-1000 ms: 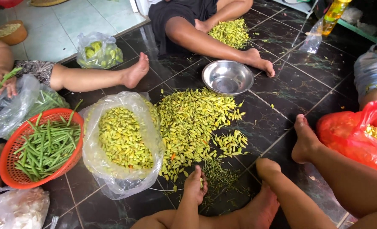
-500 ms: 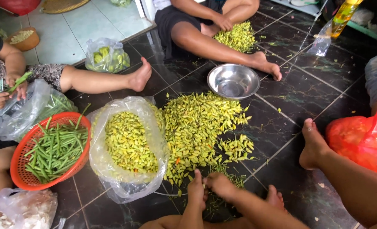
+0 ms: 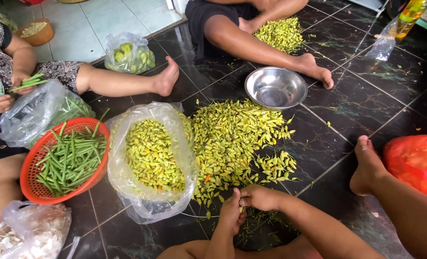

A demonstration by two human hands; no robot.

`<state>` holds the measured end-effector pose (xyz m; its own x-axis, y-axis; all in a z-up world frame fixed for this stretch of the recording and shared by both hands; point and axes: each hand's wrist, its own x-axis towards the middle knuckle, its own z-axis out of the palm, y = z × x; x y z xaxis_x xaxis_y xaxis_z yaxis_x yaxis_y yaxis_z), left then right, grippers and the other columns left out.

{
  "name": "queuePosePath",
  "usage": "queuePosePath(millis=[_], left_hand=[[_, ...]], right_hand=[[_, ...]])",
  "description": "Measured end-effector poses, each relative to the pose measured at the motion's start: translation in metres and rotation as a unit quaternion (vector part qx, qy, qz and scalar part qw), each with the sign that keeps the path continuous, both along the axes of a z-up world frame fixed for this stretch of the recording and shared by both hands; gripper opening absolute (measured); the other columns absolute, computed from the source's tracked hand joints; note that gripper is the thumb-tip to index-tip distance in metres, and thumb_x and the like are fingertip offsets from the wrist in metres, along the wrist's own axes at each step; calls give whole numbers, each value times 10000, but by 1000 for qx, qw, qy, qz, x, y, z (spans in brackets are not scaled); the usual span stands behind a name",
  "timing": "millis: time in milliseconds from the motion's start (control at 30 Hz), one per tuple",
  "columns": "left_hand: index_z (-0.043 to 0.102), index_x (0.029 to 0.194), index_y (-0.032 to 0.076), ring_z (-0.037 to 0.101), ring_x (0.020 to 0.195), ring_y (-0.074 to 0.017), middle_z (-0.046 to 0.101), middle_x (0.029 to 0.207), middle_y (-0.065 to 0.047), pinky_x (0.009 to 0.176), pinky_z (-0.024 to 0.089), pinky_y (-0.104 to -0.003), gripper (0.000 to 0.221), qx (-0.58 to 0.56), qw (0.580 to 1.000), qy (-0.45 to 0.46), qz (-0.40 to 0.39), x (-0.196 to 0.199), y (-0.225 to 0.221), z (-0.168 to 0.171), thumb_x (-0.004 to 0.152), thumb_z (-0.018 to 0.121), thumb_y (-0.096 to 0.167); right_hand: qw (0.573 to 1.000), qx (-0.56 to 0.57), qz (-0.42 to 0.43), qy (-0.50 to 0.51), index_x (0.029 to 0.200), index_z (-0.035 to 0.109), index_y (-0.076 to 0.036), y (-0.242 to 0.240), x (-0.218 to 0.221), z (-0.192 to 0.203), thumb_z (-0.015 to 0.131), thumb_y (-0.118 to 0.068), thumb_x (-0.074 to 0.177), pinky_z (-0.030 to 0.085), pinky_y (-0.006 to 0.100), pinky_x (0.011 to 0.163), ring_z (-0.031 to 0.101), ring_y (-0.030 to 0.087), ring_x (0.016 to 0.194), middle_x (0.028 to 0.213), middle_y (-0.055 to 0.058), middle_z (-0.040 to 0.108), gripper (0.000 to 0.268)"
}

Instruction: People sitting on the floor picking small yellow flowers from stems and sorting them into bags.

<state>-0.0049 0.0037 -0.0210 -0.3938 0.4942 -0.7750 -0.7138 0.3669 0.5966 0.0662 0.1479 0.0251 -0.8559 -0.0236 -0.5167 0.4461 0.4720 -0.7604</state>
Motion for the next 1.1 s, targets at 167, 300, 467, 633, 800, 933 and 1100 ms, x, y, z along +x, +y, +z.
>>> queuePosePath(millis=[167,300,467,633,800,933,1100], left_hand=[[465,705,132,348,487,-156,441,605,-56,470,177,-299,639,100,994,-29,32,0,-3,-23,922,564,725],[590,879,72,462,577,-208,591,807,-120,479,339,-316,558,85,981,-98,148,-7,1,10,1043,481,595],[549,791,103,577,641,-229,666,810,-127,516,495,-318,615,-1,968,-138,209,-9,5,21,965,534,692],[631,788,84,586,585,-240,675,778,-135,482,509,-327,700,-15,962,-140,232,-7,1,11,942,515,757],[731,1041,92,586,640,-171,652,831,-76,502,513,-258,356,6,989,-39,144,0,5,22,947,748,435],[688,1070,92,501,558,-140,588,754,-58,447,369,-282,286,31,990,35,136,-2,6,-12,928,813,307],[623,1019,100,509,664,-167,586,884,-76,486,339,-245,255,131,966,-107,196,-11,1,-41,979,751,317]], right_hand=[[989,70,-120,40,833,559,-169,33,12,-44,548,-213,1022,440,344,743,521,157,754,824,-2,582,194],[961,212,-167,-61,1326,611,-174,33,13,3,596,-307,993,546,450,979,672,279,1159,1322,93,663,359],[885,410,-207,-74,1286,616,-99,78,11,-73,600,-57,913,589,466,893,643,373,1107,1260,168,630,376],[887,392,-206,-127,907,640,-119,64,7,-56,478,21,894,538,369,696,627,241,764,850,68,642,214],[936,231,-256,71,899,733,-125,21,2,-48,630,-285,976,494,384,618,656,220,676,839,51,730,206],[913,306,-160,218,619,602,-87,-15,1,-51,544,-63,938,400,378,433,521,213,516,622,56,597,326],[948,-76,-268,156,787,751,-65,-10,1,-31,676,-12,923,548,318,750,668,162,734,767,40,739,164]])
